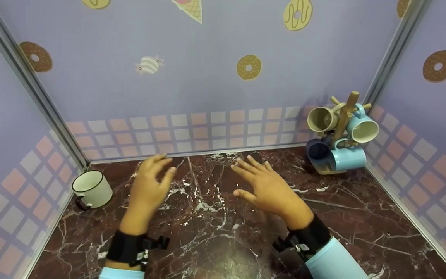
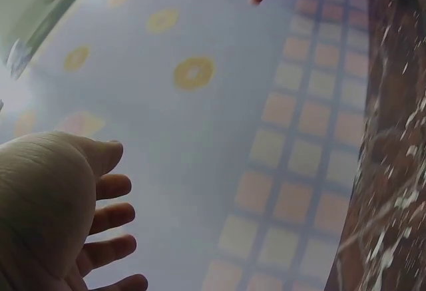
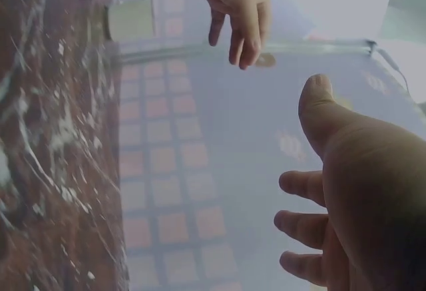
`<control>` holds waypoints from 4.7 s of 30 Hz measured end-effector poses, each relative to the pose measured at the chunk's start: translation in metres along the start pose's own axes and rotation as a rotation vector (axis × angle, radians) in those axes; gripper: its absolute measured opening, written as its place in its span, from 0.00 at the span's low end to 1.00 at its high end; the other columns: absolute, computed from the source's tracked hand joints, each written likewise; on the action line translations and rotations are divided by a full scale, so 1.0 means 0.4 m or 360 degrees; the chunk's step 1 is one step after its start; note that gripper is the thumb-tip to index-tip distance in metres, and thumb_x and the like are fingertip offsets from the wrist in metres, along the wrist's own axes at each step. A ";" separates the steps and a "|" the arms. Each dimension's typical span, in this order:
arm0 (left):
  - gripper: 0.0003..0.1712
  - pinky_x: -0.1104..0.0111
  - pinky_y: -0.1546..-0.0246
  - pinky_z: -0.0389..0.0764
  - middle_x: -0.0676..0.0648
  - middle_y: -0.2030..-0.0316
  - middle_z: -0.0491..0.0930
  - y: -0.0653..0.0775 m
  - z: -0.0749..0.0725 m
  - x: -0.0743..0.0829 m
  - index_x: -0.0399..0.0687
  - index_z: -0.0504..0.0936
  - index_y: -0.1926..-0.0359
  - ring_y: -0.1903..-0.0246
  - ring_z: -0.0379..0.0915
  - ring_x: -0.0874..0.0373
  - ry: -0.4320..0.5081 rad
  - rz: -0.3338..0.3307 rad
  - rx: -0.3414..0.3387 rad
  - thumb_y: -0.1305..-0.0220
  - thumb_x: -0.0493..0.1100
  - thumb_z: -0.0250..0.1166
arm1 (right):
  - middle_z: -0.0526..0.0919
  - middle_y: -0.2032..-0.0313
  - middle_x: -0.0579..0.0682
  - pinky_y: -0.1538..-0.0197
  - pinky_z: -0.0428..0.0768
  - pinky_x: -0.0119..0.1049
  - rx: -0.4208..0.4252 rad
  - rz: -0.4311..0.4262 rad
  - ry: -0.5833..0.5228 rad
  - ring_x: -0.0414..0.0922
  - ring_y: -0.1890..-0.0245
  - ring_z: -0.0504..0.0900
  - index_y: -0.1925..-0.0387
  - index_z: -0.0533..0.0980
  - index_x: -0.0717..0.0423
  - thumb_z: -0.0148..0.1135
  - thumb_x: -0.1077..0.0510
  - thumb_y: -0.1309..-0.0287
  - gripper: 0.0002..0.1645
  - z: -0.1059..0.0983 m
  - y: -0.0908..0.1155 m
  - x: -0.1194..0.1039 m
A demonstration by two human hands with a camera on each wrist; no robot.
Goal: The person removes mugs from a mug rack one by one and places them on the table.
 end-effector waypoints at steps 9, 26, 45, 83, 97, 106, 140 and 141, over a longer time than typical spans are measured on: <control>0.32 0.32 0.14 0.63 0.43 0.13 0.67 0.043 0.167 0.098 0.49 0.77 0.19 0.13 0.61 0.36 -0.0173 0.0346 -0.0267 0.13 0.58 0.60 | 0.57 0.09 0.48 0.10 0.53 0.72 0.0131 0.0158 -0.0064 0.58 0.08 0.55 0.11 0.64 0.42 0.52 0.26 0.17 0.46 -0.053 0.011 0.089; 0.41 0.40 0.08 0.52 0.49 0.09 0.57 0.113 0.253 0.167 0.59 0.67 0.12 0.09 0.52 0.44 -0.0301 0.0487 -0.0515 0.16 0.66 0.59 | 0.57 0.09 0.59 0.13 0.58 0.76 0.0167 0.0437 0.0017 0.71 0.11 0.57 0.13 0.66 0.51 0.56 0.34 0.14 0.42 -0.231 -0.012 0.292; 0.44 0.41 0.08 0.53 0.52 0.08 0.53 0.172 0.303 0.231 0.63 0.65 0.11 0.08 0.50 0.46 -0.0366 0.0595 -0.0815 0.17 0.73 0.54 | 0.59 0.14 0.74 0.20 0.63 0.84 0.0309 0.0770 0.0241 0.80 0.16 0.58 0.14 0.64 0.62 0.52 0.51 0.13 0.36 -0.491 -0.015 0.582; 0.47 0.43 0.08 0.54 0.53 0.08 0.51 0.198 0.338 0.235 0.68 0.62 0.10 0.08 0.48 0.47 -0.0344 0.0596 -0.0936 0.21 0.78 0.51 | 0.76 0.25 0.78 0.18 0.71 0.72 0.0362 0.0993 -0.0149 0.78 0.22 0.71 0.22 0.73 0.72 0.45 0.63 0.13 0.29 -0.546 -0.020 0.758; 0.49 0.44 0.08 0.56 0.52 0.08 0.52 0.199 0.336 0.239 0.68 0.61 0.10 0.08 0.50 0.45 -0.0360 0.0628 -0.0938 0.23 0.80 0.48 | 0.76 0.27 0.80 0.18 0.71 0.72 0.0319 0.0966 -0.0092 0.78 0.23 0.71 0.27 0.75 0.75 0.44 0.62 0.14 0.28 -0.558 -0.027 0.739; 0.49 0.43 0.08 0.55 0.50 0.08 0.51 0.196 0.336 0.241 0.67 0.62 0.10 0.08 0.49 0.45 -0.0361 0.0647 -0.0938 0.22 0.79 0.49 | 0.78 0.31 0.82 0.24 0.76 0.73 0.0328 0.0959 -0.0036 0.79 0.28 0.75 0.32 0.78 0.76 0.44 0.62 0.15 0.26 -0.557 -0.023 0.732; 0.48 0.45 0.07 0.52 0.55 0.08 0.48 0.202 0.342 0.240 0.72 0.58 0.10 0.07 0.44 0.50 -0.0369 0.0589 -0.0980 0.22 0.80 0.48 | 0.88 0.44 0.79 0.40 0.84 0.68 0.0589 0.1002 0.0021 0.74 0.45 0.86 0.51 0.89 0.75 0.59 0.42 0.15 0.35 -0.540 -0.024 0.720; 0.48 0.45 0.08 0.51 0.55 0.08 0.48 0.203 0.343 0.240 0.71 0.59 0.10 0.07 0.44 0.49 -0.0366 0.0587 -0.0982 0.22 0.80 0.48 | 0.88 0.44 0.79 0.40 0.84 0.68 0.0588 0.1009 0.0014 0.73 0.45 0.86 0.51 0.89 0.74 0.59 0.41 0.15 0.36 -0.539 -0.025 0.721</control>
Point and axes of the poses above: each hand's wrist, its own y-axis away from the middle knuckle, its own z-axis out of the palm, x = y × z, the point moved 5 cm from there along -y, towards the middle knuckle
